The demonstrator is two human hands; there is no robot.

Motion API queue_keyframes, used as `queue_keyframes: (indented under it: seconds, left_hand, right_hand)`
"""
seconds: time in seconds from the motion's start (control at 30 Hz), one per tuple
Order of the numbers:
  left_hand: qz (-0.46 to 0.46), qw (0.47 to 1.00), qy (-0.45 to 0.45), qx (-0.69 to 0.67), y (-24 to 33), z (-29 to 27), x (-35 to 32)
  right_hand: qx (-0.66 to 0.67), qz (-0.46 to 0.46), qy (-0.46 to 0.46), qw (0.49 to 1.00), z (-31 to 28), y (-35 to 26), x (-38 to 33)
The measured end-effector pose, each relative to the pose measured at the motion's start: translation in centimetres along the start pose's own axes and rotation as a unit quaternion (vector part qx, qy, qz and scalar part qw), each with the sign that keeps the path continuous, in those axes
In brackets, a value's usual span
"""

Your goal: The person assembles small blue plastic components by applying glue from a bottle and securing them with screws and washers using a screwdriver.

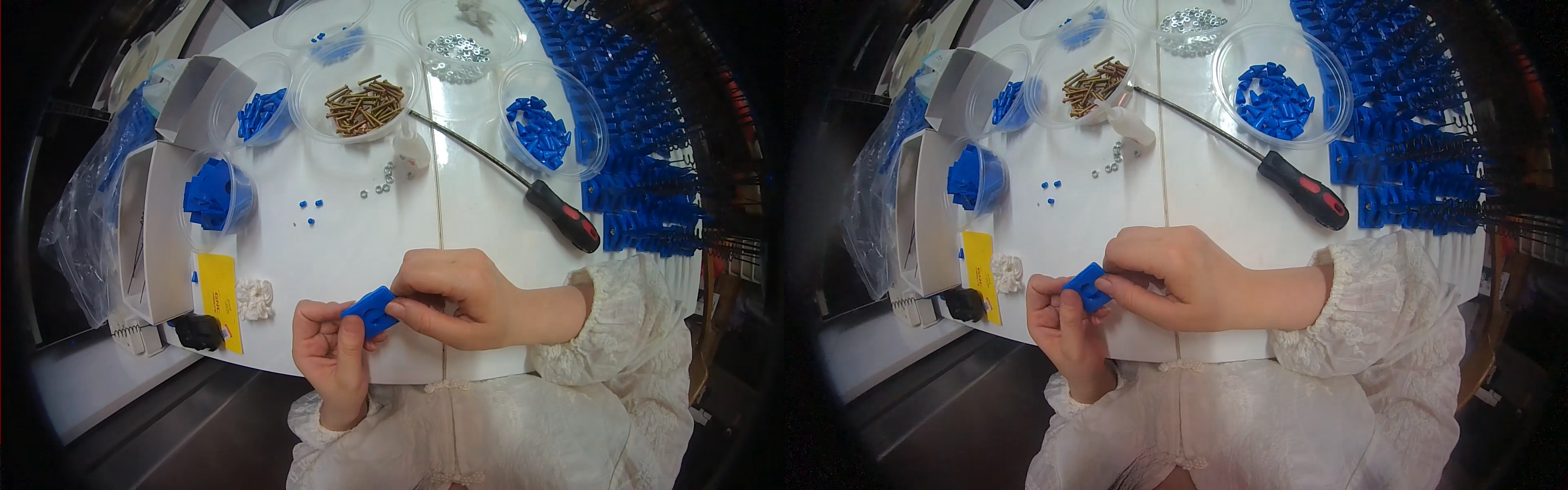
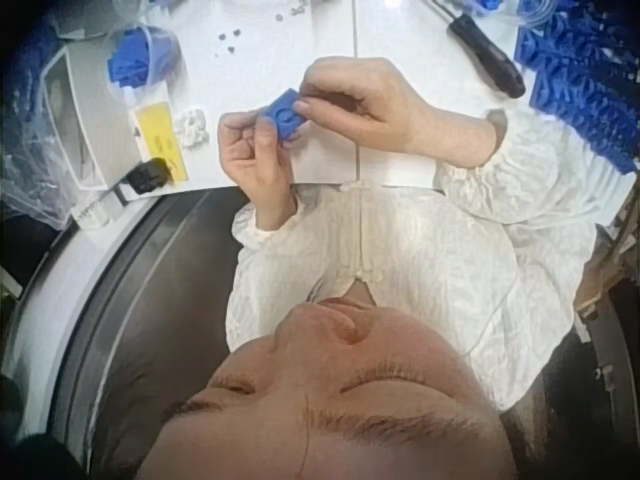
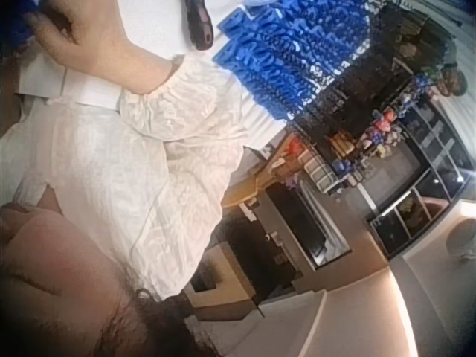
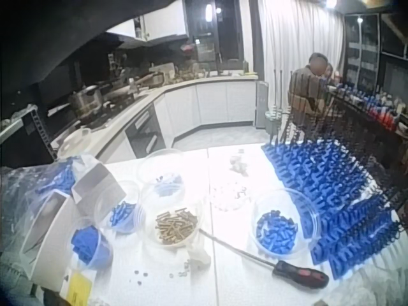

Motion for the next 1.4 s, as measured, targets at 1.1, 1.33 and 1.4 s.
queue_keyframes:
  seconds: [1.1,1.33,1.4]
  left_hand:
    - [0.093,0.986,-0.001,0.137,-0.4,0.6,-0.7]
    - [0.098,0.984,-0.009,0.148,-0.6,0.3,-0.6]
    - [0.093,0.985,-0.005,0.145,-0.6,0.3,-0.7]
  right_hand:
    - [0.014,0.024,0.044,0.999,-0.1,0.5,0.1]
    - [0.017,0.026,0.042,0.999,-0.2,0.4,0.2]
    - [0.020,0.028,0.041,0.999,-0.2,0.5,0.1]
Point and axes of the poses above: each hand's wrist, its own x-axis towards the middle knuckle, its own z-axis out of the palm, y = z × x, the point moved 2 cm from there along x, towards the middle knuckle, and after that the axes turned 1 degree about y, right-handed, at the moved point
